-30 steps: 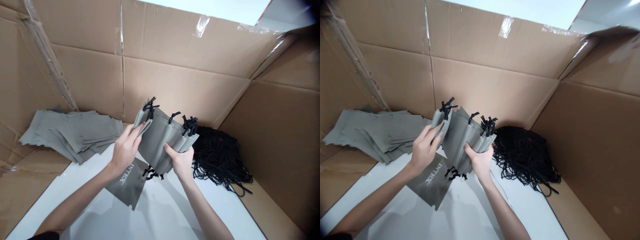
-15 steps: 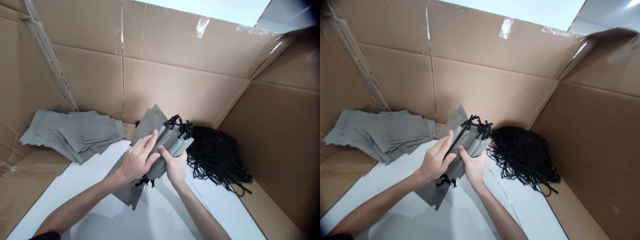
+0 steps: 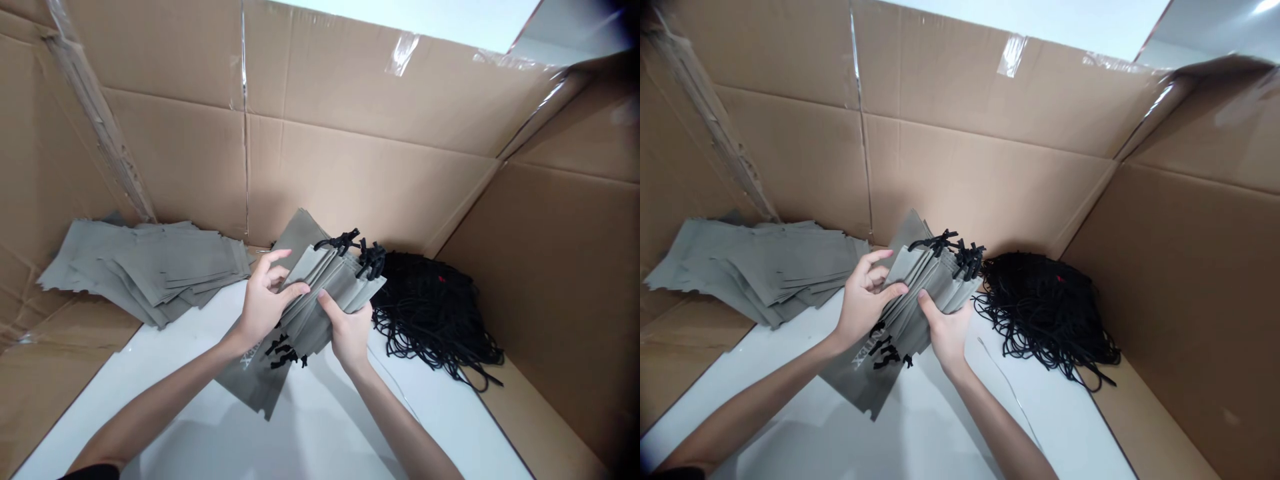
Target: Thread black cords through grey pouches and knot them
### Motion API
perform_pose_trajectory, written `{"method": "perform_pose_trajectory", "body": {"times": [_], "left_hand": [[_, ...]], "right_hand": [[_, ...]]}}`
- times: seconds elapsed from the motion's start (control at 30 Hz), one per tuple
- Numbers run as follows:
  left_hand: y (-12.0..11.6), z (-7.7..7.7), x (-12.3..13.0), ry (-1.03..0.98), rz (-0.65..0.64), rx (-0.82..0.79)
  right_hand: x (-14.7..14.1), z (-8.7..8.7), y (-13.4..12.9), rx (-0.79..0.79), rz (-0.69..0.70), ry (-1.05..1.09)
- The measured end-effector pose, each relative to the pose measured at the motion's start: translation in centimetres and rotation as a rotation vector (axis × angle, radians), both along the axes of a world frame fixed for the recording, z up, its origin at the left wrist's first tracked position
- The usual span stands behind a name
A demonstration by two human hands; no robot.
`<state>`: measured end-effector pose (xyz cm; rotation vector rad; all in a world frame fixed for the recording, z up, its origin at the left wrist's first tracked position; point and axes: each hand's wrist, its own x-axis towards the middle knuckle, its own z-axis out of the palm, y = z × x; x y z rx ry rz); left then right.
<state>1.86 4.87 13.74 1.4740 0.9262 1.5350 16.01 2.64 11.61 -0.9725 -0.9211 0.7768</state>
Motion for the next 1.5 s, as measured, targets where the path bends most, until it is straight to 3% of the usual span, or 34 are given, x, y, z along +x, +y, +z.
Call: {"method": "perform_pose_trajectory", "body": {"times": [0.17, 0.3, 0.5, 0.73, 0.97, 1.13, 1.2, 1.33, 1.5], "left_hand": [[0.7, -1.4, -0.3, 0.090, 0.084, 0.276], [0.1, -0.9, -0.5, 0.310, 0.099, 0.487], [-0.6, -0.1, 0.0, 0.305, 0.121, 0.286], [1.1, 0.3, -0.7, 0.103, -0.133, 0.026], [1.0, -0.9, 0.0, -0.013, -0.070, 0.074], [0.2, 0.0, -0.6, 0.302, -0.024, 0.253], [0.0, 0.4, -0.7, 0.334, -0.010, 0.289], [0.2, 0.3, -0.5, 0.295, 0.025, 0.250], [1.1, -1.0, 0.0, 0.115, 0.033, 0.140]], "right_hand": [[0.1, -0.2, 0.1, -0.013, -0.027, 0.026], [0.1, -0.1, 0.0, -0.002, -0.053, 0.019], [-0.2, -0.2, -0.1, 0.001, -0.034, 0.033], [0.0, -0.6, 0.2, 0.045, -0.033, 0.051], [0.1, -0.6, 0.4, 0.020, -0.021, 0.089], [-0.1, -0.7, 0.2, 0.045, -0.037, 0.050], [-0.2, -0.7, 0.0, 0.041, -0.033, 0.031], [-0.2, -0.8, -0.1, 0.032, -0.036, 0.022], [-0.1, -1.0, 0.1, 0.003, -0.058, 0.050]]}}
